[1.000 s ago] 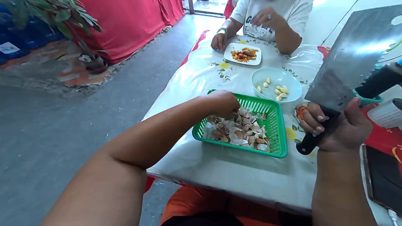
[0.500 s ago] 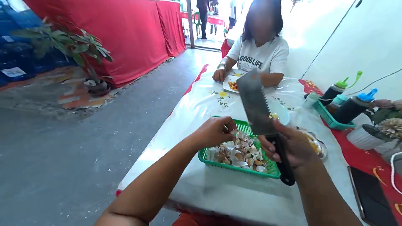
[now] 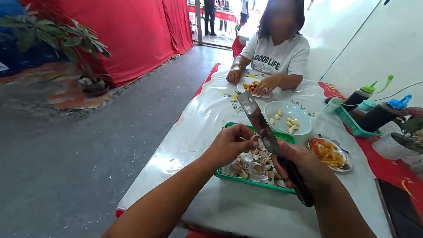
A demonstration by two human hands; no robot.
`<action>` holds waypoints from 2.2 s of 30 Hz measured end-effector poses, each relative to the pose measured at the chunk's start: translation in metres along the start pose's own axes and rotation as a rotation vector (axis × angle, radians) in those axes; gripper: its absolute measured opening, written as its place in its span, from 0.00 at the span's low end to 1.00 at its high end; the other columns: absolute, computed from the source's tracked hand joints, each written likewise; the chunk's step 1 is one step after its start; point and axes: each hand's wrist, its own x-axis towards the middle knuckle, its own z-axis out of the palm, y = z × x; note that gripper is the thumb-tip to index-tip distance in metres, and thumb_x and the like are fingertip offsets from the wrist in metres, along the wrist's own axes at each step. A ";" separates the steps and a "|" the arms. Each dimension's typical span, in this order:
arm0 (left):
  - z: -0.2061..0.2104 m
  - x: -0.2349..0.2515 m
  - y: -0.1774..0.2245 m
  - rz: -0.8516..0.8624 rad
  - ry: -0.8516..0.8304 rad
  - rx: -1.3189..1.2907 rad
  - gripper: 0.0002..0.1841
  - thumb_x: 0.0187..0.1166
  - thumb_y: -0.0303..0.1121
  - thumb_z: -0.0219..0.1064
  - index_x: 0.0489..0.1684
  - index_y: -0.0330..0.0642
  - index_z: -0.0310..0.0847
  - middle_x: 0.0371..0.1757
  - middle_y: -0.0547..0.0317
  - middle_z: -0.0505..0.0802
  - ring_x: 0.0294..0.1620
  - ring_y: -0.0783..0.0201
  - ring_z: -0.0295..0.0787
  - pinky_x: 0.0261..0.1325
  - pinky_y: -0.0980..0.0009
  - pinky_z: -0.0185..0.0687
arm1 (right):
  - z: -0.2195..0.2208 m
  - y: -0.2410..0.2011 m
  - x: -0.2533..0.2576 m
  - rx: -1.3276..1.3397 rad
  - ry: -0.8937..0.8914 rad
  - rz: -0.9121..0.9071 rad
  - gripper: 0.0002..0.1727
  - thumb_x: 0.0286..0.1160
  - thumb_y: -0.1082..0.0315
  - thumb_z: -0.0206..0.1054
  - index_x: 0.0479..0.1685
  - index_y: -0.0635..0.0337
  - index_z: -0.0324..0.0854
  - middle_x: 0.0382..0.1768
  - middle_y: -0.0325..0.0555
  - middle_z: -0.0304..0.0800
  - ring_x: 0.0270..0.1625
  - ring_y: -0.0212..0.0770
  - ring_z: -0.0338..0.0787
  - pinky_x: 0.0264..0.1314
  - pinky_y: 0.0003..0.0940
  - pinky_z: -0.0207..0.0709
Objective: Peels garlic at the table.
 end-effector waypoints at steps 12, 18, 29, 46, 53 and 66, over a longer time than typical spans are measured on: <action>0.002 0.001 -0.009 0.063 0.055 -0.020 0.09 0.75 0.22 0.74 0.49 0.39 0.84 0.42 0.57 0.94 0.37 0.67 0.93 0.48 0.71 0.92 | -0.003 0.004 -0.005 0.104 -0.044 -0.041 0.39 0.66 0.25 0.66 0.66 0.44 0.77 0.20 0.33 0.79 0.16 0.26 0.81 0.18 0.19 0.79; 0.003 -0.002 -0.008 0.084 0.094 0.096 0.10 0.69 0.22 0.79 0.43 0.41 0.85 0.38 0.59 0.94 0.32 0.69 0.91 0.39 0.74 0.90 | 0.002 0.006 -0.003 0.039 -0.031 -0.036 0.40 0.74 0.28 0.62 0.81 0.39 0.69 0.19 0.33 0.78 0.16 0.25 0.80 0.19 0.18 0.79; 0.011 -0.004 -0.017 0.441 0.232 0.378 0.11 0.61 0.23 0.82 0.34 0.39 0.83 0.33 0.63 0.91 0.32 0.74 0.90 0.40 0.76 0.91 | 0.016 0.009 0.006 0.010 0.022 -0.071 0.36 0.82 0.37 0.60 0.87 0.40 0.63 0.18 0.34 0.76 0.15 0.26 0.79 0.17 0.18 0.78; 0.008 -0.005 -0.007 0.289 0.155 0.289 0.11 0.71 0.22 0.77 0.46 0.41 0.82 0.36 0.64 0.93 0.28 0.76 0.88 0.33 0.80 0.87 | 0.002 0.014 0.000 0.201 -0.112 -0.108 0.43 0.69 0.27 0.64 0.80 0.41 0.69 0.20 0.34 0.80 0.15 0.27 0.81 0.17 0.19 0.80; 0.008 -0.001 -0.004 0.180 0.154 0.191 0.10 0.71 0.23 0.77 0.46 0.40 0.84 0.37 0.63 0.94 0.33 0.74 0.91 0.40 0.77 0.89 | 0.001 0.013 -0.002 0.208 -0.126 -0.174 0.33 0.73 0.29 0.60 0.61 0.47 0.77 0.19 0.36 0.79 0.15 0.27 0.81 0.18 0.19 0.81; 0.011 -0.005 -0.008 0.251 0.168 0.223 0.11 0.70 0.21 0.78 0.43 0.41 0.82 0.34 0.63 0.93 0.29 0.74 0.89 0.34 0.78 0.88 | 0.005 0.015 0.000 0.185 -0.116 -0.140 0.35 0.75 0.30 0.61 0.75 0.41 0.71 0.20 0.33 0.80 0.17 0.26 0.82 0.19 0.18 0.80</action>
